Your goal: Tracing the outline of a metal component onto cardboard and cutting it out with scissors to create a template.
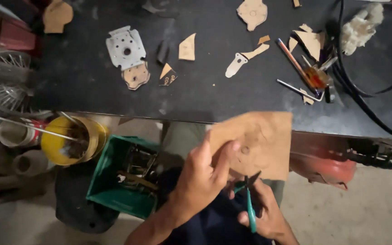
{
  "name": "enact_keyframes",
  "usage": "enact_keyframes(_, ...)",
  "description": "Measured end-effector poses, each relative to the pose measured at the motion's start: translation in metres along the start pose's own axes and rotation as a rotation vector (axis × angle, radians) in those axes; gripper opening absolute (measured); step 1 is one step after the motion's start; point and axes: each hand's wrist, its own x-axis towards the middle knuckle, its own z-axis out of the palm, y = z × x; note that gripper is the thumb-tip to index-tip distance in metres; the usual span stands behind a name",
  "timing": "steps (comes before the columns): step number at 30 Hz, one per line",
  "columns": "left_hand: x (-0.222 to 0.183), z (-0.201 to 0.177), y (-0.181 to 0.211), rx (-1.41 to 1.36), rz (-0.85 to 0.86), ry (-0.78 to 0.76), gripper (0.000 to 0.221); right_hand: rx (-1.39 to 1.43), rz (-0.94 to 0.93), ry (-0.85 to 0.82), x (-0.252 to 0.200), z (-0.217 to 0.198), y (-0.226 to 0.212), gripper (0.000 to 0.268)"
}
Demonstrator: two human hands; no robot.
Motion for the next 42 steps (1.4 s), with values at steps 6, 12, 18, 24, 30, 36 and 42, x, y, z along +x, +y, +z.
enact_keyframes(6,0.003,0.005,0.0,0.025,-0.048,-0.083,0.026,-0.081,0.023,0.044,0.005,-0.003,0.014,0.093)
enact_keyframes(12,0.002,0.002,-0.005,0.051,0.027,-0.048,0.021,-0.124,-0.034,0.037,0.01,-0.002,0.022,0.085)
enact_keyframes(18,0.003,-0.004,-0.007,0.02,0.056,-0.08,0.018,-0.178,0.036,0.107,-0.009,-0.007,0.047,0.092)
enact_keyframes(24,0.009,-0.002,-0.016,0.065,0.078,-0.058,0.018,-0.212,0.033,0.132,-0.001,-0.007,0.039,0.062)
enact_keyframes(30,0.007,0.005,-0.018,-0.009,0.019,-0.161,0.018,-0.169,-0.067,0.061,0.012,-0.008,0.025,0.066)
enact_keyframes(36,0.005,0.003,-0.021,-0.035,0.032,-0.14,0.021,-0.251,-0.039,0.092,0.007,-0.008,0.038,0.076)
enact_keyframes(42,-0.002,0.012,-0.027,0.019,0.098,-0.024,0.02,-0.451,0.011,0.21,-0.019,-0.017,0.073,0.087)
